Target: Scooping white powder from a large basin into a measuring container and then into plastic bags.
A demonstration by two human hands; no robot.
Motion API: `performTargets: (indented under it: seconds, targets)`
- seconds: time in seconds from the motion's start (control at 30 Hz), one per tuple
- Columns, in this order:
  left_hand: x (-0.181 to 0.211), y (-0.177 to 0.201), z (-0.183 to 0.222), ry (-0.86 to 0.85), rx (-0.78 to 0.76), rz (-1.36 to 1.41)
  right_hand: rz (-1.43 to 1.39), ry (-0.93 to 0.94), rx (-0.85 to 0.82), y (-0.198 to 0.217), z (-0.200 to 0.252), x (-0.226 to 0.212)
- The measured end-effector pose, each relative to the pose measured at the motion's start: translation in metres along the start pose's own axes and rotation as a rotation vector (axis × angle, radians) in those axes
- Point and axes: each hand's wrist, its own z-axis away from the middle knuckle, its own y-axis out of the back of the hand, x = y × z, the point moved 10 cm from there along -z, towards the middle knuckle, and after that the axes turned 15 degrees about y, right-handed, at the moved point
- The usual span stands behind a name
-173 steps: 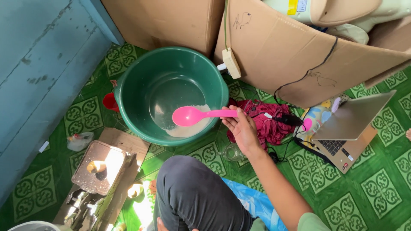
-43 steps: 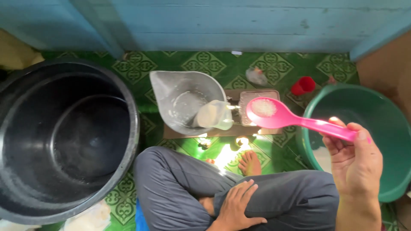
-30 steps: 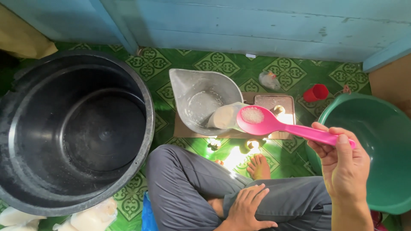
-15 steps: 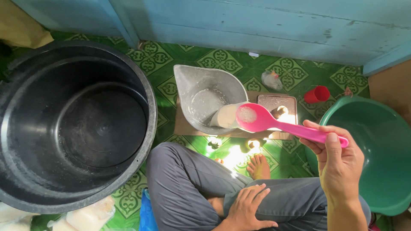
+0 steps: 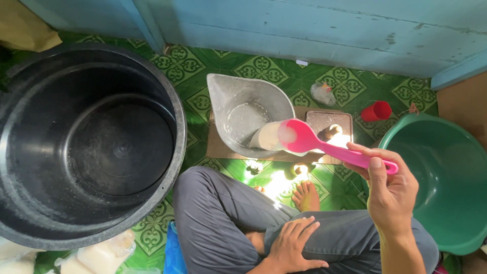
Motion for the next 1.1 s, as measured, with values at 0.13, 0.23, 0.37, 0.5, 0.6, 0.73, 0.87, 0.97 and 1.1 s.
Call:
performTargets:
  seconds: [0.13, 0.23, 0.37, 0.5, 0.6, 0.73, 0.87, 0.97, 1.1]
  targets:
    - [0.003, 0.003, 0.001, -0.005, 0.014, -0.003, -0.027, -0.018, -0.001, -0.004, 0.001, 0.004]
    - [0.005, 0.007, 0.001, -0.01, 0.034, 0.013, 0.003, 0.0, -0.013, -0.006, 0.001, 0.003]
    - [0.004, 0.006, 0.001, -0.01, 0.037, 0.01, 0.037, 0.039, -0.041, -0.009, 0.001, 0.003]
    - [0.004, 0.006, 0.001, -0.013, 0.052, -0.001, 0.177, 0.059, -0.07, -0.013, 0.003, 0.0]
    - [0.006, 0.009, 0.001, -0.02, 0.064, -0.007, 0.201, 0.093, -0.1, -0.02, 0.005, 0.001]
    - [0.005, 0.007, 0.001, -0.021, 0.063, -0.003, 0.245, 0.065, -0.199, -0.037, 0.008, 0.007]
    - [0.005, 0.007, 0.001, -0.021, 0.06, -0.005, 0.317, 0.187, -0.303, -0.051, 0.011, 0.0]
    - [0.005, 0.006, 0.002, -0.016, 0.052, -0.013, 0.311, 0.155, -0.276, -0.046, 0.009, -0.004]
    - [0.004, 0.004, 0.002, -0.016, 0.056, -0.016, 0.224, 0.096, -0.203, -0.029, 0.009, -0.003]
